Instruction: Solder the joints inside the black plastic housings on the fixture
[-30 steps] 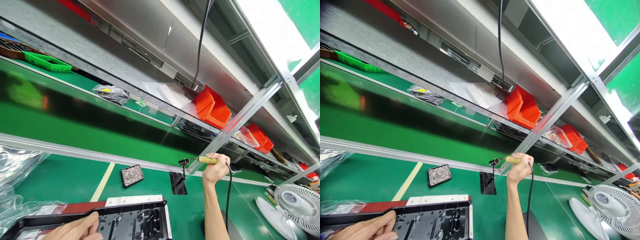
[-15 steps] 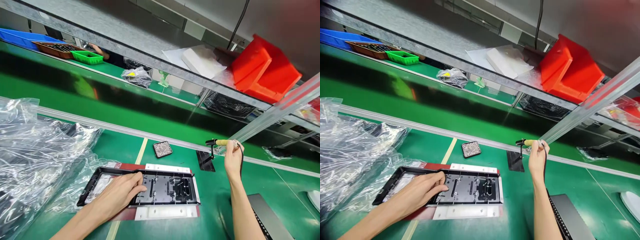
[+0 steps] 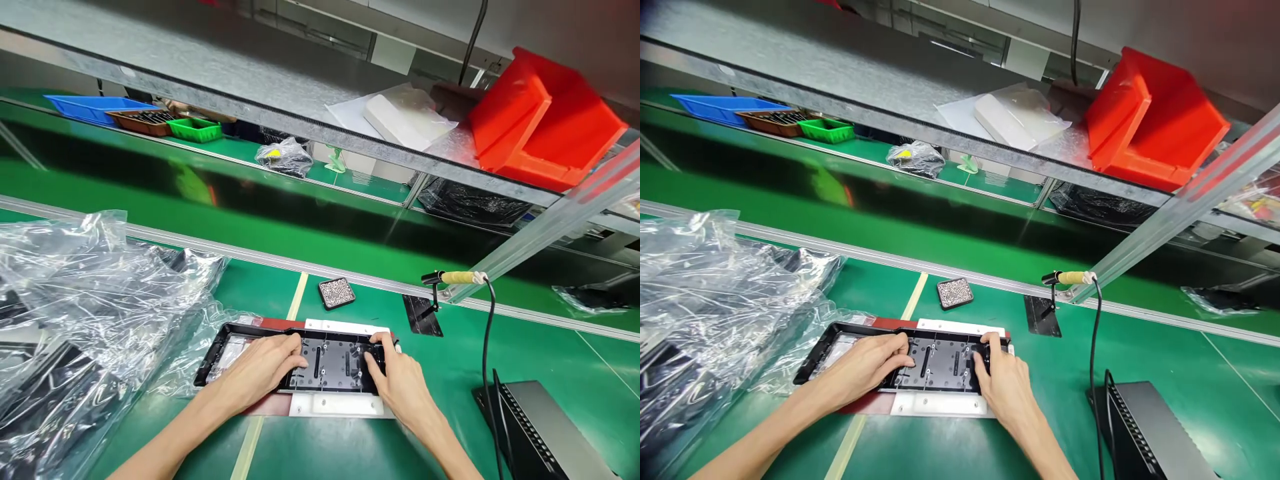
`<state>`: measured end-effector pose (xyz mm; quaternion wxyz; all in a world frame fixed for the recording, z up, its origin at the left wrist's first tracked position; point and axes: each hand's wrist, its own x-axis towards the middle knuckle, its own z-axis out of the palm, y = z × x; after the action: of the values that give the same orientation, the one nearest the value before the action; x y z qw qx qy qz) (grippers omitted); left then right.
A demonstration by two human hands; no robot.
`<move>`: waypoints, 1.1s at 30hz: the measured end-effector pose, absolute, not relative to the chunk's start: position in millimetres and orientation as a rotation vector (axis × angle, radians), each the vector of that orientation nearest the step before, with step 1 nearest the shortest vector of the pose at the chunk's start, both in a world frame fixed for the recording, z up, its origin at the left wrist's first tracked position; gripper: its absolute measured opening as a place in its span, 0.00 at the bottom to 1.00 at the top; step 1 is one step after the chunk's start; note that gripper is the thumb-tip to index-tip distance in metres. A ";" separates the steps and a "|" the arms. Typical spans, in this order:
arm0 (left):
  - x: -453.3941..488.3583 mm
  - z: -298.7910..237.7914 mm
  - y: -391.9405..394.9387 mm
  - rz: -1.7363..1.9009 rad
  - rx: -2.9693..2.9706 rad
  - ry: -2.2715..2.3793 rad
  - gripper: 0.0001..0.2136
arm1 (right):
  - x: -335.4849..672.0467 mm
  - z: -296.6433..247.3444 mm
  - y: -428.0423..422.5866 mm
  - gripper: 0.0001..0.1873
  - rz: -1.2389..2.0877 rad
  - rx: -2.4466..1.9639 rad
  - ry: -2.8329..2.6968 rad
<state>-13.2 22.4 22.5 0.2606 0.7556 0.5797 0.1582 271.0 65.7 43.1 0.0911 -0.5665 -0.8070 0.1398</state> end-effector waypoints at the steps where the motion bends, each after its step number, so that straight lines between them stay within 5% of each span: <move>1: -12.9 22.4 22.1 0.431 2.071 1.574 0.13 | 271.5 40.4 65.8 0.13 0.418 -1.673 -2.394; 33: 31.6 131.2 -28.1 0.254 2.254 1.692 0.15 | 312.1 87.8 22.9 0.14 0.917 -1.629 -2.104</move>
<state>31.6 -28.1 131.2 0.1553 0.7869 0.5906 0.0887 312.1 22.9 87.8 0.1629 -0.5710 -0.7377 0.3214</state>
